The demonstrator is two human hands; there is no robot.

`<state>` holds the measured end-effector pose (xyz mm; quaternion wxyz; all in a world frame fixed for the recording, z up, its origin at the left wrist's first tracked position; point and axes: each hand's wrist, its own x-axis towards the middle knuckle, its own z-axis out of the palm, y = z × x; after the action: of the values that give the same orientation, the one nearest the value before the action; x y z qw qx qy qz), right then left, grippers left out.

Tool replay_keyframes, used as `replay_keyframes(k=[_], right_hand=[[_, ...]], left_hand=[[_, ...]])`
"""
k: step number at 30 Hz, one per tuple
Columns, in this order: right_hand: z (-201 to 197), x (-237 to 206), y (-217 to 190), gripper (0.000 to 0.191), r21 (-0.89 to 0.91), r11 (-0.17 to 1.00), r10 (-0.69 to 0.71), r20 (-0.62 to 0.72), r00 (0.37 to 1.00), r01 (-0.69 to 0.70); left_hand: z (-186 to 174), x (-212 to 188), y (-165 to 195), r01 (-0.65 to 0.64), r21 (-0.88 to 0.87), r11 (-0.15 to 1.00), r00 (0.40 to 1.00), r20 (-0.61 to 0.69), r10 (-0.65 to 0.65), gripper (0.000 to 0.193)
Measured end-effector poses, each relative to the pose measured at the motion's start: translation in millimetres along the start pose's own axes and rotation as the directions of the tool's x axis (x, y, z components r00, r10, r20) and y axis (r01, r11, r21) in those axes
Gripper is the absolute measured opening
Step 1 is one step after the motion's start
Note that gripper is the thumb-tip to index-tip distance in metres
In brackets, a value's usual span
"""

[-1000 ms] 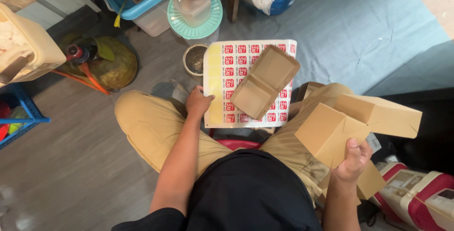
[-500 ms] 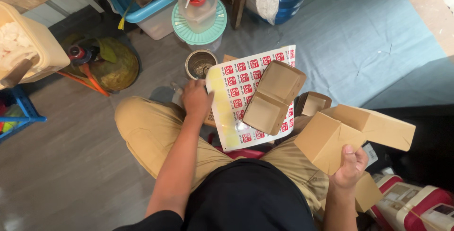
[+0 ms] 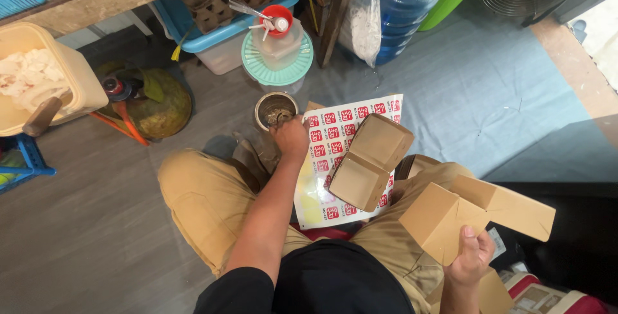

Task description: The person sits on the floor and folds flat kraft paper takeout boxes into open food containers, pressing the flaps into shape one at a time. They then peel red logo stickers from a sticker sheet and apply a sticker to the side of each folded box, stacking finished boxes nearby.

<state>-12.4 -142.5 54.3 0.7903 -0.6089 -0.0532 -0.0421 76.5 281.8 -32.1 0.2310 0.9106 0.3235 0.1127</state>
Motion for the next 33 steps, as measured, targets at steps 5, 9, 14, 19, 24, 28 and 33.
replay_keyframes(k=[5, 9, 14, 19, 24, 28, 33], right_hand=[[-5.2, 1.6, 13.7, 0.027, 0.035, 0.999, 0.002, 0.013, 1.000, -0.002], [-9.1, -2.6, 22.0, 0.027, 0.072, 0.997, 0.015, 0.033, 0.999, -0.017], [-5.3, -5.8, 26.2, 0.028, 0.078, 0.996, 0.033, 0.036, 0.999, -0.035], [-2.3, -8.2, 29.0, 0.028, 0.149, 0.988, 0.021, 0.057, 0.998, -0.029], [5.7, -9.5, 27.1, 0.027, 0.245, 0.969, -0.010, 0.064, 0.998, -0.006], [28.4, -6.7, 18.3, 0.023, 0.293, 0.953, -0.104, 0.079, 0.991, 0.077], [50.3, -16.8, 5.3, 0.047, 0.183, 0.982, -0.043, -0.049, 0.998, 0.051]], left_hand=[[-1.5, -1.0, 1.0, 0.021, 0.026, 0.999, 0.988, 0.152, -0.025, 0.022], [-2.9, -5.1, 3.7, -0.117, 0.068, 0.991, 0.993, 0.000, 0.117, 0.017], [-7.4, -15.1, -2.5, -0.335, -0.121, 0.934, 0.937, -0.146, 0.317, 0.010], [-6.1, -22.7, -13.4, -0.089, -0.719, 0.689, 0.993, -0.014, 0.115, 0.016], [-12.7, -23.3, -15.3, 0.196, -0.932, 0.306, 0.981, 0.190, -0.049, 0.013], [-44.5, -50.0, 5.2, 0.378, -0.924, 0.058, 0.925, 0.380, 0.007, 0.012], [-111.9, -123.4, 49.2, 0.634, -0.753, -0.176, 0.772, 0.605, 0.193, 0.011]])
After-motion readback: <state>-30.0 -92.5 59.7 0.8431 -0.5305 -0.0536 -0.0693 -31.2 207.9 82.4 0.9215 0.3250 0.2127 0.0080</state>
